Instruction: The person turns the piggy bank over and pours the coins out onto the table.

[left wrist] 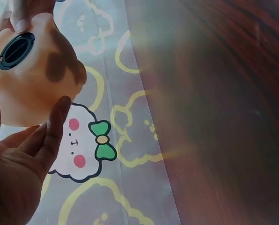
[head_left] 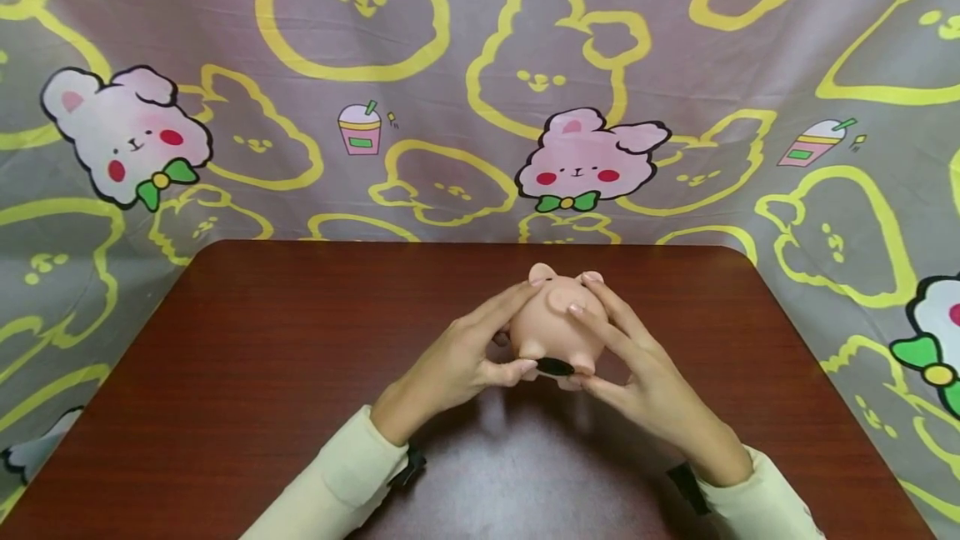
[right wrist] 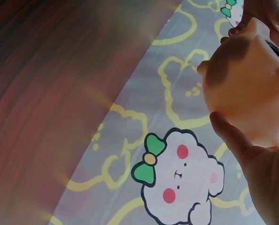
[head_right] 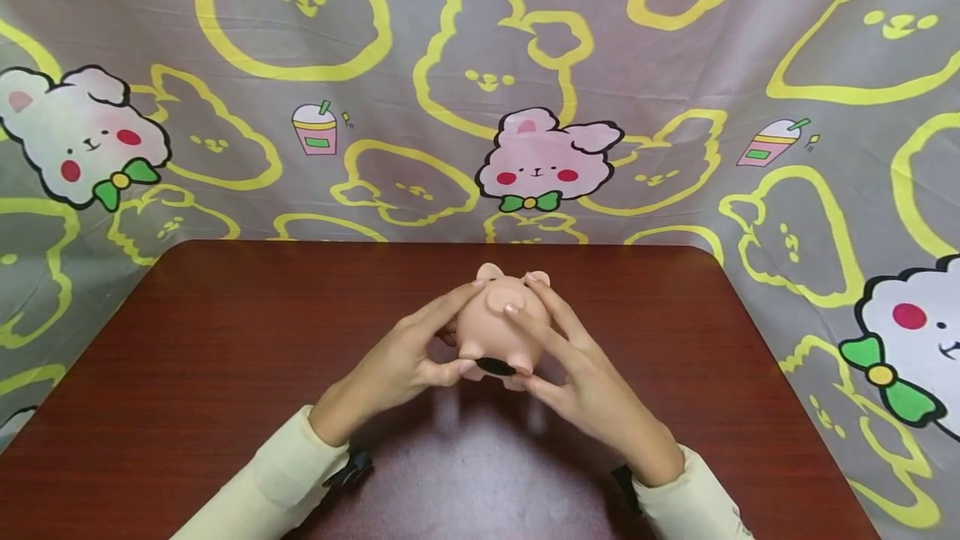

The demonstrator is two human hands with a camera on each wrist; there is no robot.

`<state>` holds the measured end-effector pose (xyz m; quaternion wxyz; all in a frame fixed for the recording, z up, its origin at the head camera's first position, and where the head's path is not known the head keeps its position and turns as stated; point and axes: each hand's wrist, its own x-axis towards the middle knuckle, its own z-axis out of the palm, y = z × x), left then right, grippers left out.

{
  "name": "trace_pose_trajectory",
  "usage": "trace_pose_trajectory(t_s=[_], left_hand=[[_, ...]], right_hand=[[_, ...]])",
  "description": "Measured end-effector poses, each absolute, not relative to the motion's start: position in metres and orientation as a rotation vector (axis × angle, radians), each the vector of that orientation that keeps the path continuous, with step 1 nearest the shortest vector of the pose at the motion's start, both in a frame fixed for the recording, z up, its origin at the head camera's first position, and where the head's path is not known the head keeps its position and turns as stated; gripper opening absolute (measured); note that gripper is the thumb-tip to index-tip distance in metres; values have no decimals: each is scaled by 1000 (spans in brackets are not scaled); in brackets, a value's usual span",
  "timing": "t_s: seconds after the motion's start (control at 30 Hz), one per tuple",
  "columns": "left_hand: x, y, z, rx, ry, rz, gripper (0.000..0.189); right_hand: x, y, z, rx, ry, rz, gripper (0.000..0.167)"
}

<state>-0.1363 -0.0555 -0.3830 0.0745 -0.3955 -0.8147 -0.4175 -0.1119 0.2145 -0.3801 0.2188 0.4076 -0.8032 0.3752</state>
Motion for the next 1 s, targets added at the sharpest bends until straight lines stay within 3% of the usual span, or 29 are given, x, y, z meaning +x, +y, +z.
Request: trace_pose_trajectory(t_s=[0.17, 0.3, 0.47, 1.0], left_hand=[[-135, -54, -386, -1236, -2391, -1171, 104], [-135, -53, -388, -1282, -2369, -1002, 116], [-134, -51, -387, -1293, -2379, -848, 121], [-134, -51, -387, -1358, -2332, -871, 108]], right_hand=[[-109, 217, -378, 1108, -2271, 1240, 68], [-106, 218, -376, 1052, -2338, 1392, 88], [-104, 217, -375, 1014, -2365, 1447, 90], [-100, 215, -374, 996, -2415, 1518, 90]])
